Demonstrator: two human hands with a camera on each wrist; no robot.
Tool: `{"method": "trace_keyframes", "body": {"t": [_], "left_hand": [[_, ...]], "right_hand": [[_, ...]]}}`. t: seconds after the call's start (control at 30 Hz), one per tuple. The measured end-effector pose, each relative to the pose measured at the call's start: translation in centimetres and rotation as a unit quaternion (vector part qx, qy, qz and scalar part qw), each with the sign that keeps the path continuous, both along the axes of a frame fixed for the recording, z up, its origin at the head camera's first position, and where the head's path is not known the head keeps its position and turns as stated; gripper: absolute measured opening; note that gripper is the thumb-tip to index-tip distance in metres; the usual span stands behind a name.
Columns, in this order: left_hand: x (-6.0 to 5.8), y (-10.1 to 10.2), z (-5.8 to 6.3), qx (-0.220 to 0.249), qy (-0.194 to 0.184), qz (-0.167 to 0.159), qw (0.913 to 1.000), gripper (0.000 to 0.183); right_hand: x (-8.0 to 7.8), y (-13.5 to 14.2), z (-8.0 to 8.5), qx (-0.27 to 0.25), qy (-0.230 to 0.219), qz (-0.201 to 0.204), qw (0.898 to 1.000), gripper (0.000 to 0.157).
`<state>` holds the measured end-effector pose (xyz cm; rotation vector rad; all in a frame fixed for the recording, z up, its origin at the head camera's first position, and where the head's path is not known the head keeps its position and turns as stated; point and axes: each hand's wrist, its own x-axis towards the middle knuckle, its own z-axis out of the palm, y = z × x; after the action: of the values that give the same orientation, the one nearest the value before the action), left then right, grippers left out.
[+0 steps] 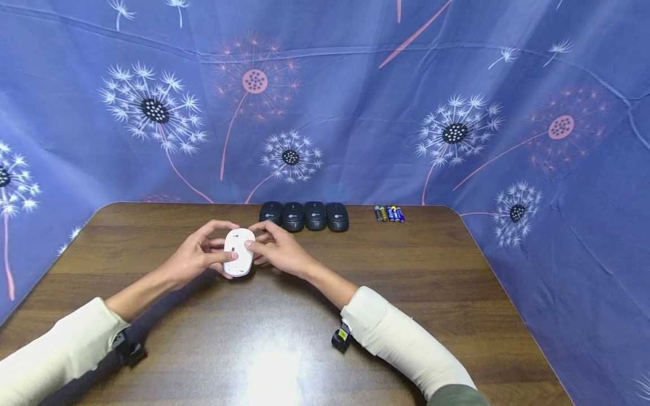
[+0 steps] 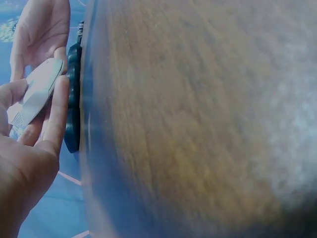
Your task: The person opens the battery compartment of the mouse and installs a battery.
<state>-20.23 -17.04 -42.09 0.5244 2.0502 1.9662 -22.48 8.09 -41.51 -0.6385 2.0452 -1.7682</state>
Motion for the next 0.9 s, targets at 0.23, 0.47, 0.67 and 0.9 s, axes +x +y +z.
{"method": "trace_keyframes", "body": {"t": [0.23, 0.47, 0.67, 0.9], "left_hand": [[0.0, -0.2, -0.3, 0.0, -0.009, -0.003, 1.0, 0.059], [0.0, -0.3, -0.5, -0.006, -0.009, 0.007, 0.9999, 0.057], [0.1, -0.5, -0.9, -0.012, -0.014, 0.01, 0.9998, 0.058], [0.1, -0.7, -0.9, -0.003, -0.017, 0.004, 0.9998, 0.059]], "right_hand": [[-0.3, 0.3, 0.4, 0.078, 0.126, 0.018, 0.989, 0.063], [-0.3, -0.6, 0.8, 0.091, 0.144, 0.023, 0.985, 0.054], [-0.3, -1.1, 0.6, 0.067, 0.09, 0.013, 0.994, 0.045], [-0.2, -1.1, 0.6, 0.053, 0.091, 0.012, 0.994, 0.048]]}}
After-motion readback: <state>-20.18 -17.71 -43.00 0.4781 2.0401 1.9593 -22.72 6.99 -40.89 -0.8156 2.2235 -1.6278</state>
